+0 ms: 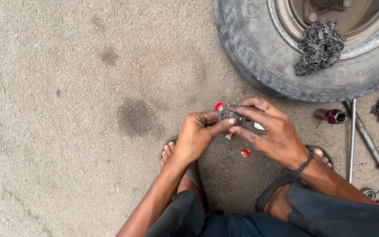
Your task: Cleaning and greasing a wheel bearing and seal for a small vehicle wheel.
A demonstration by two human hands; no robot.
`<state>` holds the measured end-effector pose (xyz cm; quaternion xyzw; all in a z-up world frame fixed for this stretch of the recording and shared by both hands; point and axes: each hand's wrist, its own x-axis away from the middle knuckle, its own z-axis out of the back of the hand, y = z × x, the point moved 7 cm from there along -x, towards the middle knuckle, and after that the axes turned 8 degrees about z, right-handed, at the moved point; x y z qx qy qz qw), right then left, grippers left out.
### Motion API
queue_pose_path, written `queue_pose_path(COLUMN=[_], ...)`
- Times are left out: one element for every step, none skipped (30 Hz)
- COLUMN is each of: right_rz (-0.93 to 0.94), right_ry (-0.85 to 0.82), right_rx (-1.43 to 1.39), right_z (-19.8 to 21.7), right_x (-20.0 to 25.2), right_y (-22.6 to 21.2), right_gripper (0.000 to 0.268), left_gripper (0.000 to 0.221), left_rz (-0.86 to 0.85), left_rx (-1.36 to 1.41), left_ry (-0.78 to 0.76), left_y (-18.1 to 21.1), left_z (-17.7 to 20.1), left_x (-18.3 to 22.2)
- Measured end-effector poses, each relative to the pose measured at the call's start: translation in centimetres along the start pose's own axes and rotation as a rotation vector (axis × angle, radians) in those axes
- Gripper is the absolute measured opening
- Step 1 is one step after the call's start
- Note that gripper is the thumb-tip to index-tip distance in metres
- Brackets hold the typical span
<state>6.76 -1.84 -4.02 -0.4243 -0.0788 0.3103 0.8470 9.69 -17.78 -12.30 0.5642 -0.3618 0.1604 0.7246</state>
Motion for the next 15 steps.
queue_pose_path(right_rz=[-0.093,-0.192,-0.198,-0.238,-0.277,-0.275,-0.311,-0.345,-0.344,-0.295,-0.247,-0.247,-0.155,-0.064,-0.064], right_ry=[0.021,0.043,0.047,0.135,0.223,0.225,0.325,0.423,0.423,0.385,0.348,0.351,0.275,0.197,0.199], right_rx=[-0.009,-0.018,-0.013,0.021,0.057,0.059,-0.043,-0.15,-0.152,-0.091,-0.03,-0.029,-0.011,0.005,0.004], right_z=[0.2,0.5,0.8,1.8,2.8,3.1,3.8,4.3,4.1,3.9,3.7,3.3,2.4,1.5,1.2], right_x=[0.6,1.5,1.8,2.3,2.8,2.8,3.0,3.3,2.8,2.1,1.5,1.4,0.9,0.5,0.8], right_y=[1.1,2.0,2.3,2.8,3.1,3.0,3.1,3.2,2.7,1.9,1.0,0.8,0.1,-0.8,-0.3], right_gripper=[0.046,0.034,0.034,0.03,0.026,0.026,0.023,0.019,0.019,0.02,0.022,0.022,0.027,0.032,0.032], left_gripper=[0.041,0.048,0.048,0.061,0.074,0.074,0.083,0.091,0.091,0.095,0.098,0.098,0.099,0.1,0.1], left_rz=[-0.04,-0.077,-0.077,-0.059,-0.04,-0.043,-0.062,-0.078,-0.078,-0.124,-0.169,-0.17,-0.221,-0.269,-0.269], left_rx=[0.213,0.425,0.423,0.493,0.562,0.561,0.563,0.564,0.563,0.512,0.462,0.46,0.39,0.32,0.319], left_ry=[-0.091,-0.188,-0.196,-0.241,-0.287,-0.288,-0.283,-0.276,-0.274,-0.254,-0.233,-0.235,-0.218,-0.198,-0.199], left_y=[-0.2,-0.4,0.1,0.4,0.8,1.4,2.0,2.5,2.3,2.4,2.5,2.7,3.2,3.6,3.7], left_z=[-0.5,-1.1,-0.8,-0.9,-0.9,-0.8,-0.7,-0.5,-0.7,-0.9,-1.1,-1.2,-1.2,-1.2,-1.3], left_x=[0.0,0.1,0.5,0.9,1.3,1.5,1.7,2.1,2.2,2.2,2.3,2.6,2.9,3.3,3.6])
